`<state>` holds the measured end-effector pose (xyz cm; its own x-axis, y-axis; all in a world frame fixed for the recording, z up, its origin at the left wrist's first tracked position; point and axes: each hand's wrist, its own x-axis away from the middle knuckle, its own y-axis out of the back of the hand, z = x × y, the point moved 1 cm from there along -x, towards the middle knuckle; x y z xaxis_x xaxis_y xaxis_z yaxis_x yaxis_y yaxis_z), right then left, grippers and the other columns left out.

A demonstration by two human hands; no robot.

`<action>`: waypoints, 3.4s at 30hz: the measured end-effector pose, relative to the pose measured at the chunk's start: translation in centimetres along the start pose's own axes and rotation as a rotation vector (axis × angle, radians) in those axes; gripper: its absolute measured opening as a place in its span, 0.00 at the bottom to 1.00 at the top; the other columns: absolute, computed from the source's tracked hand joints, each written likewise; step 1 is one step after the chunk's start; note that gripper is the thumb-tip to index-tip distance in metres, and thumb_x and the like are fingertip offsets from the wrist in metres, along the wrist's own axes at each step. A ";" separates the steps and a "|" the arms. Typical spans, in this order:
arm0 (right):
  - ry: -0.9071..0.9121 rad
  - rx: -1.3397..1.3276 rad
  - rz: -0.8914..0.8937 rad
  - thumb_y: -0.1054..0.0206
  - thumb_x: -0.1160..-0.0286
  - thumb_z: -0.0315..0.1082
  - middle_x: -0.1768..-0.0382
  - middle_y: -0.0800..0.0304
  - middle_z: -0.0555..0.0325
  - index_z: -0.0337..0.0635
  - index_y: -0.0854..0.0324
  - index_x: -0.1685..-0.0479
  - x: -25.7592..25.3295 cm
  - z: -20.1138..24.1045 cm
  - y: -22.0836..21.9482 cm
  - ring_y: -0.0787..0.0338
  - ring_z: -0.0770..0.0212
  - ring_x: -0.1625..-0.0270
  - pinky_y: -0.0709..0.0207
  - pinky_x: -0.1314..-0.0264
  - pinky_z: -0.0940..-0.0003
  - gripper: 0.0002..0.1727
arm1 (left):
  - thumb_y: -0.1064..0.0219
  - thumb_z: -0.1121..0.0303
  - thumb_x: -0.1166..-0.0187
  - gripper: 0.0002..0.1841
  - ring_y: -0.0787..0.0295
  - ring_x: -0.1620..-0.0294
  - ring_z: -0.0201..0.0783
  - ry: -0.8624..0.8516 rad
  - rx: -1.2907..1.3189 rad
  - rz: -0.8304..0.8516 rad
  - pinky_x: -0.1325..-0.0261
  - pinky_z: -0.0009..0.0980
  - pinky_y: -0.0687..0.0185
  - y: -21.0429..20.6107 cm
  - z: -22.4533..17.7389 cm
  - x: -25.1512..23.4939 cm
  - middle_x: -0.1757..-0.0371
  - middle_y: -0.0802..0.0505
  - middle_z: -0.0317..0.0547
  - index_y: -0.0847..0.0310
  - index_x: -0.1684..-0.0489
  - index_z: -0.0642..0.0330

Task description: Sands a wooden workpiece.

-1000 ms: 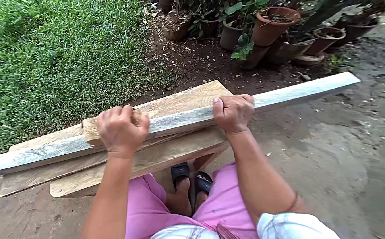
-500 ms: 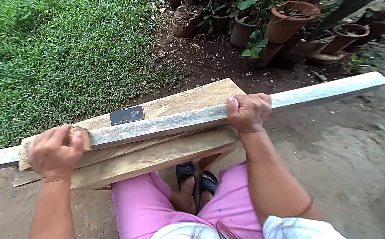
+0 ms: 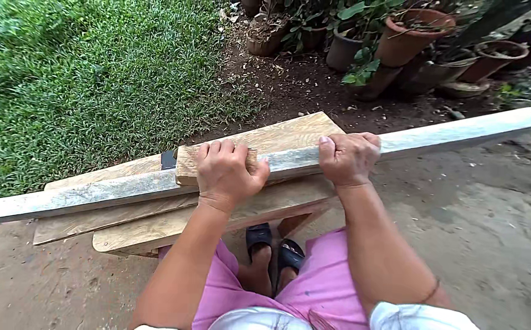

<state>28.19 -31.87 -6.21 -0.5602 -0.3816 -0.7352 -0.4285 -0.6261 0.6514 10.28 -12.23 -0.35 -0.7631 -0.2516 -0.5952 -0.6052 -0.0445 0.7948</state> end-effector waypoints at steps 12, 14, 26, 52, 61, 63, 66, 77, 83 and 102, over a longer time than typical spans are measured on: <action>-0.005 0.003 -0.004 0.61 0.11 0.44 0.79 0.13 0.37 0.33 0.26 0.85 0.1 0.3 0.1 0.10 0.37 0.66 0.32 0.44 0.38 0.33 | 0.55 0.42 0.17 0.35 0.14 0.36 0.75 0.556 -0.328 0.092 0.38 0.78 0.31 10.3 27.3 9.2 0.41 0.09 0.73 0.12 0.41 0.64; -0.004 0.007 -0.019 0.61 0.11 0.44 0.79 0.13 0.37 0.34 0.26 0.85 0.1 0.5 0.1 0.09 0.38 0.66 0.32 0.45 0.38 0.33 | 0.54 0.43 0.16 0.34 0.16 0.34 0.76 0.685 -0.357 0.077 0.36 0.79 0.35 11.1 29.2 9.6 0.40 0.11 0.75 0.12 0.41 0.64; 0.017 0.005 -0.032 0.62 0.11 0.45 0.78 0.12 0.37 0.34 0.25 0.84 0.2 0.0 0.0 0.09 0.39 0.65 0.31 0.44 0.39 0.34 | 0.45 0.43 0.27 0.28 0.07 0.45 0.51 -0.026 -0.012 -0.075 0.32 0.55 0.23 0.7 3.2 1.4 0.53 0.03 0.49 0.05 0.54 0.55; 0.013 -0.014 -0.035 0.62 0.11 0.46 0.76 0.10 0.37 0.33 0.22 0.82 0.5 0.1 0.0 0.08 0.38 0.63 0.31 0.42 0.38 0.34 | 0.43 0.38 0.26 0.30 0.07 0.42 0.53 0.094 -0.071 -0.075 0.29 0.57 0.25 1.0 3.0 1.7 0.53 0.03 0.50 0.05 0.53 0.54; 0.016 -0.019 0.001 0.62 0.12 0.45 0.74 0.10 0.35 0.31 0.21 0.80 0.5 0.1 0.4 0.08 0.36 0.62 0.30 0.41 0.36 0.34 | 0.54 0.40 0.18 0.36 0.11 0.35 0.67 0.262 -0.205 0.062 0.32 0.68 0.26 6.8 17.9 5.5 0.40 0.07 0.64 0.10 0.42 0.62; 0.005 -0.015 -0.014 0.62 0.13 0.45 0.75 0.10 0.36 0.32 0.21 0.81 0.4 0.3 0.3 0.08 0.37 0.63 0.30 0.42 0.37 0.34 | 0.55 0.41 0.17 0.36 0.14 0.34 0.72 0.437 -0.289 0.083 0.35 0.74 0.29 9.0 23.4 7.2 0.38 0.09 0.69 0.11 0.39 0.64; -0.007 0.004 -0.043 0.62 0.11 0.45 0.75 0.09 0.37 0.33 0.22 0.82 0.4 0.5 0.1 0.08 0.38 0.63 0.31 0.42 0.39 0.34 | 0.54 0.43 0.16 0.34 0.16 0.35 0.76 0.610 -0.350 0.092 0.37 0.79 0.32 10.6 27.0 8.2 0.39 0.10 0.73 0.12 0.40 0.64; -0.018 0.005 -0.029 0.61 0.11 0.46 0.79 0.12 0.38 0.35 0.27 0.86 0.2 0.3 -0.4 0.08 0.39 0.64 0.31 0.42 0.39 0.34 | 0.43 0.42 0.23 0.30 0.08 0.43 0.60 0.181 -0.063 0.037 0.31 0.61 0.25 0.9 3.3 -0.7 0.53 0.04 0.59 0.06 0.54 0.61; 0.025 -0.004 -0.032 0.62 0.10 0.46 0.80 0.13 0.39 0.36 0.28 0.86 0.2 -0.1 -0.3 0.09 0.41 0.67 0.31 0.46 0.40 0.34 | 0.45 0.40 0.23 0.29 0.07 0.53 0.49 0.023 -0.006 0.090 0.39 0.51 0.23 -1.4 -1.3 -2.6 0.61 0.05 0.49 0.06 0.59 0.54; -0.007 -0.002 -0.068 0.61 0.11 0.47 0.78 0.11 0.40 0.36 0.26 0.86 0.5 0.4 -0.4 0.08 0.41 0.65 0.30 0.43 0.40 0.34 | 0.44 0.47 0.20 0.29 0.11 0.40 0.70 0.360 -0.160 0.115 0.33 0.70 0.29 4.6 8.8 1.7 0.48 0.06 0.68 0.08 0.50 0.67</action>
<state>27.80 -31.50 -6.73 -0.5346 -0.3339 -0.7764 -0.4639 -0.6520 0.5998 4.22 -4.35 1.32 -0.6788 -0.5846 -0.4444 -0.4561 -0.1386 0.8791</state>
